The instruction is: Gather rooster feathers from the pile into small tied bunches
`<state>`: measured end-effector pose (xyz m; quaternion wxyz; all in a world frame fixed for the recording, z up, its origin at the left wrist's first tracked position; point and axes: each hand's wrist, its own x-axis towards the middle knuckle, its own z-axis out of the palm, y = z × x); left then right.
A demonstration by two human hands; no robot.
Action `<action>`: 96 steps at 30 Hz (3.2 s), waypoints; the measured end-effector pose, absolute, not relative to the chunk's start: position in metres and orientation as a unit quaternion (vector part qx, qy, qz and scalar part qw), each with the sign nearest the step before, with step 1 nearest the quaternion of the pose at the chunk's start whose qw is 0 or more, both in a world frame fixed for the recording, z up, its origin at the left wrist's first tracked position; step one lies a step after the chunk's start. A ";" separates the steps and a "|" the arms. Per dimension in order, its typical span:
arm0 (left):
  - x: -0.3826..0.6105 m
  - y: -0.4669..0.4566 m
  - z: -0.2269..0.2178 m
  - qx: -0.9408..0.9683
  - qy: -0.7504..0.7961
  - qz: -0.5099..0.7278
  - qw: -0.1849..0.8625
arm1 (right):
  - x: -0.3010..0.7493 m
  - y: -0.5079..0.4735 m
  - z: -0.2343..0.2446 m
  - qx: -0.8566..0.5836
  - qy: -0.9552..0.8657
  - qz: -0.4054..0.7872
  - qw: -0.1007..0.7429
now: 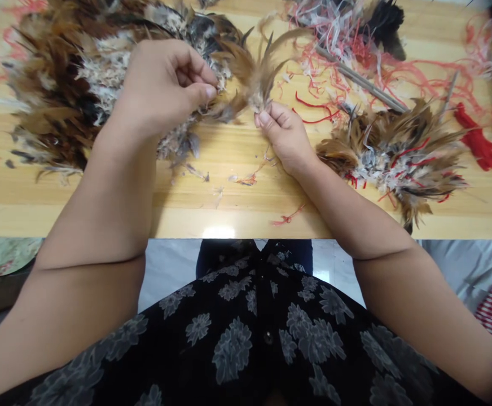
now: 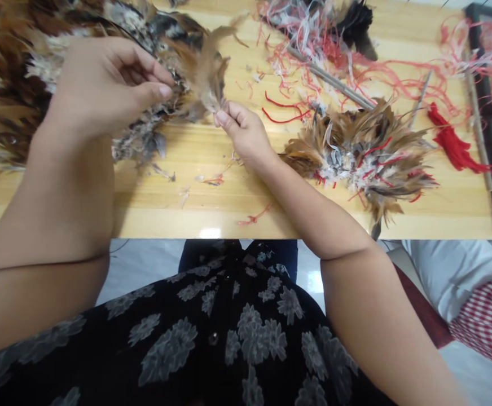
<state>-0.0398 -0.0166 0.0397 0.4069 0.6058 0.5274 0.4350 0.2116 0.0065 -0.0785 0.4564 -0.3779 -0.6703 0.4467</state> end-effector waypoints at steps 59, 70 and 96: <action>0.036 -0.035 0.030 0.381 0.499 0.473 0.618 | 0.199 -0.005 -0.063 -0.448 -0.623 0.457 0.450; 0.014 -0.021 -0.010 0.442 0.390 0.505 0.630 | 0.200 0.001 -0.072 -0.433 -0.640 0.455 0.443; 0.019 -0.029 -0.016 0.432 0.437 0.492 0.617 | 0.196 -0.007 -0.063 -0.427 -0.634 0.471 0.441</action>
